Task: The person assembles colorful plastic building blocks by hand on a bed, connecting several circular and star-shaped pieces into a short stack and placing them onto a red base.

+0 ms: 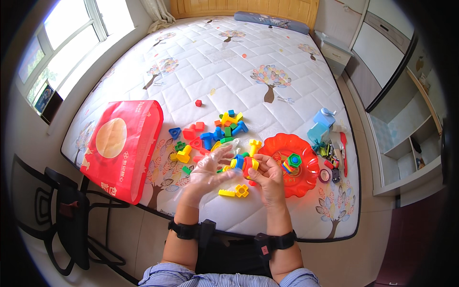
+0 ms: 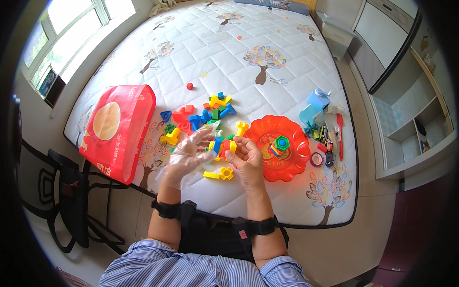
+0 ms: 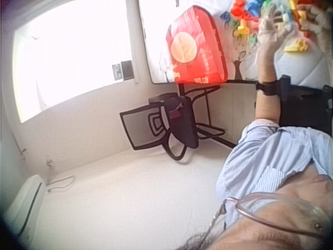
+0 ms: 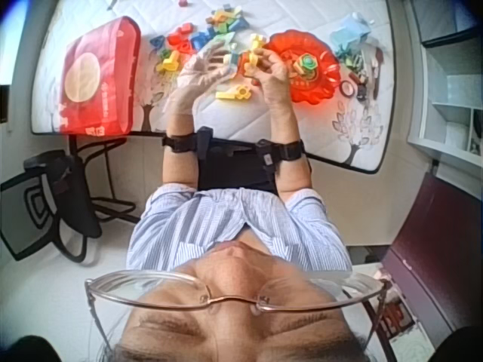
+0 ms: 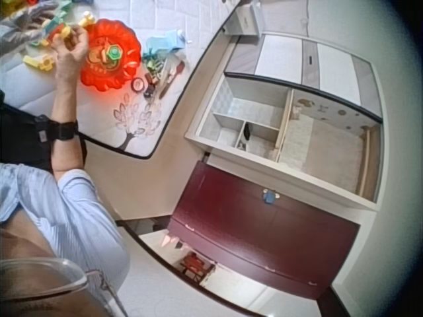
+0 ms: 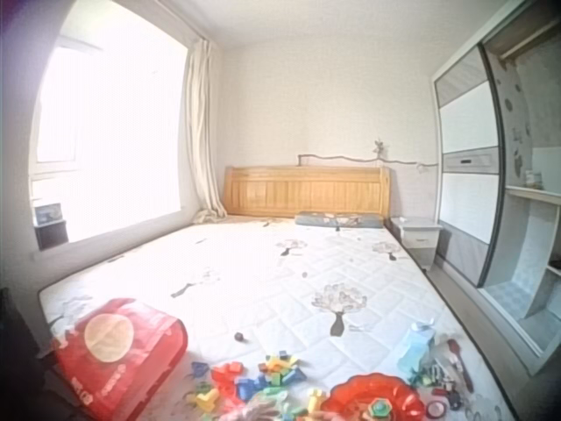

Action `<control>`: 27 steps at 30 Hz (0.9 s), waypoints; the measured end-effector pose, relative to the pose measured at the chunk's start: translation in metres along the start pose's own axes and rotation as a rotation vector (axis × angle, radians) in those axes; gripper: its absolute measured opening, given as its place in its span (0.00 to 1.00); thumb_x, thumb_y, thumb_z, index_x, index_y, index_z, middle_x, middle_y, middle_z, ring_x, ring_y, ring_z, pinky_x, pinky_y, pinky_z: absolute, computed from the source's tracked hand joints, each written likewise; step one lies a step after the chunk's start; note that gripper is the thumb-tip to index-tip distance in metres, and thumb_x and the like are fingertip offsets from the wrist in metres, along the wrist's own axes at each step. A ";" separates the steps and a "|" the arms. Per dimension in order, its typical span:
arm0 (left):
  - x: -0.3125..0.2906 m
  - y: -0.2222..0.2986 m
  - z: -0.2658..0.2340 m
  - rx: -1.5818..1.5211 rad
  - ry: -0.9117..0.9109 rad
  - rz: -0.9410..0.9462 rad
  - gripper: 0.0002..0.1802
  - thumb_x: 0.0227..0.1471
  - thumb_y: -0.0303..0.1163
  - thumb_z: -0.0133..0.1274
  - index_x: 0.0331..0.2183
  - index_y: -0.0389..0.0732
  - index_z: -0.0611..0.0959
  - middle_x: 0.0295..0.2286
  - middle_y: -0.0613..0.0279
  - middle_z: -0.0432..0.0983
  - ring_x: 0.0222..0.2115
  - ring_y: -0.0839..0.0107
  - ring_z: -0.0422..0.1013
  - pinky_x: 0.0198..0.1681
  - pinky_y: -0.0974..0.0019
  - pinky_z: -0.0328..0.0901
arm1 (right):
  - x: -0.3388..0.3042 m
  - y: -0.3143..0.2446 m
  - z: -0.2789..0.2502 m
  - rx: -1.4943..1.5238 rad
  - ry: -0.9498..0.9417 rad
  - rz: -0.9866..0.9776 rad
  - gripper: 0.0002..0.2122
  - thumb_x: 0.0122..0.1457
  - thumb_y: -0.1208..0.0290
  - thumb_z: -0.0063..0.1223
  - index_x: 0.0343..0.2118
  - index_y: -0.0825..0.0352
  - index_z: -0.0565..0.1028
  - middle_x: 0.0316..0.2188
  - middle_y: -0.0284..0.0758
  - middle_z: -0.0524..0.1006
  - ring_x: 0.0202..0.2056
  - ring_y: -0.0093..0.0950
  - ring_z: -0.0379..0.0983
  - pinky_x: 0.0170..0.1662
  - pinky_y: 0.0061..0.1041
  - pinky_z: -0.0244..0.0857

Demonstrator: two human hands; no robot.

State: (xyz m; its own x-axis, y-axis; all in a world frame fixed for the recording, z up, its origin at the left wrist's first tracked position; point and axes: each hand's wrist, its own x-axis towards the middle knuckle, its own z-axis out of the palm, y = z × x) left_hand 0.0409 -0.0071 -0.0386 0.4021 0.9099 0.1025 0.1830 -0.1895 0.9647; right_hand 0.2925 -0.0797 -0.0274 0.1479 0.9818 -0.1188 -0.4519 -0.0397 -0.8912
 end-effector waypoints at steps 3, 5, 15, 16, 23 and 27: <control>-0.003 0.003 0.000 0.189 0.030 -0.068 0.46 0.71 0.28 0.75 0.83 0.40 0.76 0.68 0.50 0.86 0.67 0.61 0.83 0.75 0.55 0.78 | -0.001 -0.004 0.006 0.065 -0.020 0.016 0.26 0.71 0.83 0.79 0.69 0.72 0.81 0.59 0.41 0.91 0.57 0.26 0.91 0.62 0.29 0.88; -0.003 -0.028 -0.018 0.261 0.105 -0.023 0.43 0.74 0.27 0.73 0.82 0.40 0.77 0.68 0.50 0.86 0.66 0.63 0.83 0.73 0.57 0.78 | -0.003 -0.008 0.011 0.109 -0.028 0.017 0.27 0.70 0.83 0.80 0.70 0.72 0.80 0.59 0.41 0.91 0.56 0.26 0.91 0.61 0.28 0.88; -0.005 -0.010 -0.005 0.250 0.037 -0.079 0.44 0.73 0.33 0.78 0.81 0.38 0.78 0.66 0.45 0.88 0.66 0.57 0.86 0.72 0.53 0.80 | -0.004 0.000 0.014 0.065 -0.019 0.010 0.29 0.71 0.80 0.81 0.71 0.73 0.78 0.60 0.42 0.90 0.55 0.26 0.91 0.59 0.30 0.90; -0.005 -0.015 -0.009 0.312 0.062 -0.080 0.43 0.74 0.34 0.77 0.81 0.38 0.79 0.67 0.46 0.88 0.66 0.58 0.85 0.72 0.54 0.79 | -0.004 0.001 0.014 0.106 -0.024 0.018 0.29 0.72 0.80 0.81 0.71 0.73 0.78 0.60 0.42 0.90 0.55 0.25 0.91 0.58 0.30 0.90; -0.007 0.026 0.000 -0.131 0.041 -0.118 0.40 0.76 0.34 0.76 0.80 0.39 0.80 0.63 0.50 0.90 0.60 0.64 0.87 0.67 0.58 0.81 | -0.006 -0.003 0.018 0.030 0.009 -0.018 0.28 0.72 0.80 0.81 0.71 0.72 0.79 0.58 0.40 0.90 0.55 0.25 0.91 0.57 0.29 0.90; -0.010 -0.003 -0.004 0.198 0.037 -0.108 0.45 0.71 0.30 0.78 0.81 0.40 0.78 0.63 0.51 0.88 0.60 0.63 0.87 0.67 0.57 0.81 | -0.002 -0.002 0.016 0.083 0.005 -0.001 0.28 0.72 0.80 0.80 0.71 0.72 0.79 0.58 0.40 0.90 0.56 0.25 0.90 0.58 0.29 0.89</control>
State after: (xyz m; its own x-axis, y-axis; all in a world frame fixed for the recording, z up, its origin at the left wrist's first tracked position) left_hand 0.0328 -0.0145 -0.0419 0.3382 0.9410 0.0130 0.3973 -0.1553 0.9045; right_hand 0.2788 -0.0788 -0.0181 0.1523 0.9810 -0.1202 -0.5233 -0.0231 -0.8518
